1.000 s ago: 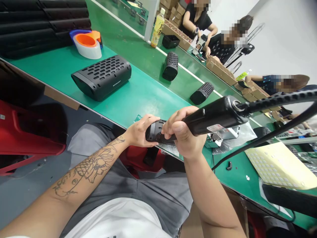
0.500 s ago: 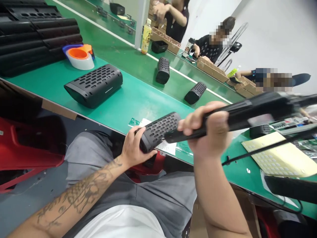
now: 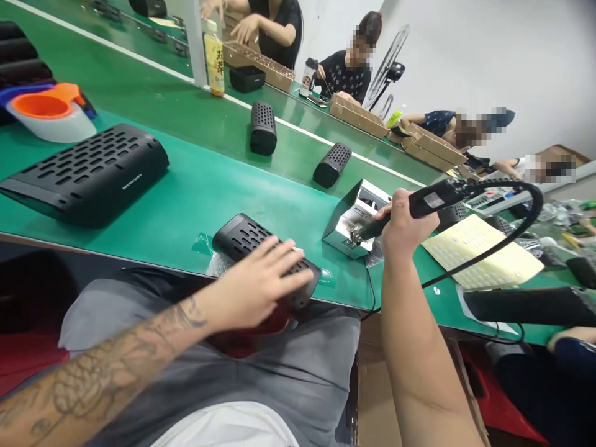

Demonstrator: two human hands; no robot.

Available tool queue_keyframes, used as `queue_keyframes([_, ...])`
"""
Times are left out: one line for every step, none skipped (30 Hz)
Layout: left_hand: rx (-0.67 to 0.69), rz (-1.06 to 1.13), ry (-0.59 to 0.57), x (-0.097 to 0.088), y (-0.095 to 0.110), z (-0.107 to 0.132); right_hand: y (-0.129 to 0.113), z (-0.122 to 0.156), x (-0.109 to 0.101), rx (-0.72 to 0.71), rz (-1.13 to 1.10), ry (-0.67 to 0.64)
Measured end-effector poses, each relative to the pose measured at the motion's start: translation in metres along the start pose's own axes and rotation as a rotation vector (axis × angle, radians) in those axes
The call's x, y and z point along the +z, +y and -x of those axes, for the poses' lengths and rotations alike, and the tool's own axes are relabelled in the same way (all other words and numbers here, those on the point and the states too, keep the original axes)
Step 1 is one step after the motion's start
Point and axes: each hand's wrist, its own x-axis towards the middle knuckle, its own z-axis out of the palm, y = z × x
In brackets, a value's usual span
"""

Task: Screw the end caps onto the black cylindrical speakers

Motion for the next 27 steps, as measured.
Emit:
queue_keyframes([-0.038, -0.022, -0.115, -0.011, -0.018, -0.011, 0.001, 0.002, -0.002, 0.003, 0.0, -0.008])
queue_keyframes([-0.06, -0.032, -0.202, -0.02, -0.032, -0.02, 0.002, 0.003, -0.003, 0.005, 0.001, -0.015])
queue_keyframes([-0.1, -0.057, -0.264, -0.025, -0.041, -0.027, 0.001, 0.004, -0.005, 0.009, 0.003, -0.021])
queue_keyframes([-0.147, -0.095, -0.301, -0.028, -0.045, -0.033, 0.0, 0.005, -0.006, 0.016, 0.001, -0.027])
queue_keyframes([-0.204, -0.142, -0.319, -0.028, -0.046, -0.037, -0.002, 0.006, -0.008, 0.027, -0.007, -0.035])
queue_keyframes([-0.265, -0.19, -0.327, -0.027, -0.044, -0.039, -0.006, 0.008, -0.009, 0.042, -0.024, -0.046])
queue_keyframes([-0.318, -0.231, -0.329, -0.025, -0.04, -0.04, -0.012, 0.01, -0.009, 0.06, -0.051, -0.059])
queue_keyframes([-0.357, -0.255, -0.332, -0.024, -0.036, -0.041, -0.02, 0.014, -0.009, 0.078, -0.093, -0.072])
queue_keyframes([-0.378, -0.262, -0.337, -0.022, -0.032, -0.041, -0.029, 0.019, -0.008, 0.092, -0.148, -0.084])
queue_keyframes([-0.388, -0.258, -0.341, -0.021, -0.029, -0.04, -0.041, 0.024, -0.007, 0.101, -0.212, -0.103])
queue_keyframes([-0.391, -0.25, -0.342, -0.021, -0.027, -0.04, -0.054, 0.031, -0.004, 0.104, -0.281, -0.132])
queue_keyframes([-0.393, -0.242, -0.342, -0.021, -0.026, -0.04, -0.067, 0.038, -0.001, 0.099, -0.352, -0.168])
queue_keyframes([-0.398, -0.233, -0.342, -0.022, -0.026, -0.04, -0.079, 0.045, 0.003, 0.09, -0.413, -0.222])
queue_keyframes([-0.405, -0.224, -0.342, -0.023, -0.026, -0.04, -0.09, 0.051, 0.007, 0.08, -0.465, -0.279])
queue_keyframes([-0.412, -0.215, -0.344, -0.024, -0.026, -0.04, -0.099, 0.058, 0.012, 0.074, -0.502, -0.336])
queue_keyframes([-0.42, -0.21, -0.347, -0.024, -0.026, -0.041, -0.105, 0.064, 0.016, 0.077, -0.525, -0.383])
queue_keyframes([-0.428, -0.207, -0.35, -0.025, -0.026, -0.041, -0.109, 0.069, 0.02, 0.086, -0.533, -0.417])
queue_keyframes([-0.434, -0.206, -0.353, -0.025, -0.026, -0.041, -0.11, 0.073, 0.023, 0.102, -0.526, -0.441])
queue_keyframes([-0.438, -0.207, -0.355, -0.025, -0.025, -0.042, -0.11, 0.076, 0.025, 0.121, -0.509, -0.457])
queue_keyframes([-0.44, -0.208, -0.359, -0.026, -0.024, -0.042, -0.108, 0.079, 0.027, 0.137, -0.491, -0.463])
queue_keyframes([-0.44, -0.209, -0.361, -0.026, -0.023, -0.042, -0.106, 0.08, 0.028, 0.148, -0.474, -0.466])
queue_keyframes([-0.438, -0.209, -0.363, -0.026, -0.022, -0.042, -0.103, 0.081, 0.029, 0.154, -0.464, -0.466])
queue_keyframes([-0.436, -0.207, -0.363, -0.026, -0.022, -0.042, -0.101, 0.082, 0.029, 0.16, -0.46, -0.467])
queue_keyframes([-0.433, -0.204, -0.359, -0.026, -0.021, -0.042, -0.099, 0.082, 0.029, 0.166, -0.46, -0.469])
queue_keyframes([-0.431, -0.2, -0.353, -0.026, -0.021, -0.042, -0.098, 0.082, 0.029, 0.172, -0.462, -0.472])
queue_keyframes([-0.43, -0.194, -0.347, -0.026, -0.021, -0.042, -0.097, 0.083, 0.029, 0.178, -0.465, -0.476])
queue_keyframes([-0.431, -0.188, -0.34, -0.026, -0.021, -0.042, -0.097, 0.083, 0.029, 0.182, -0.467, -0.48])
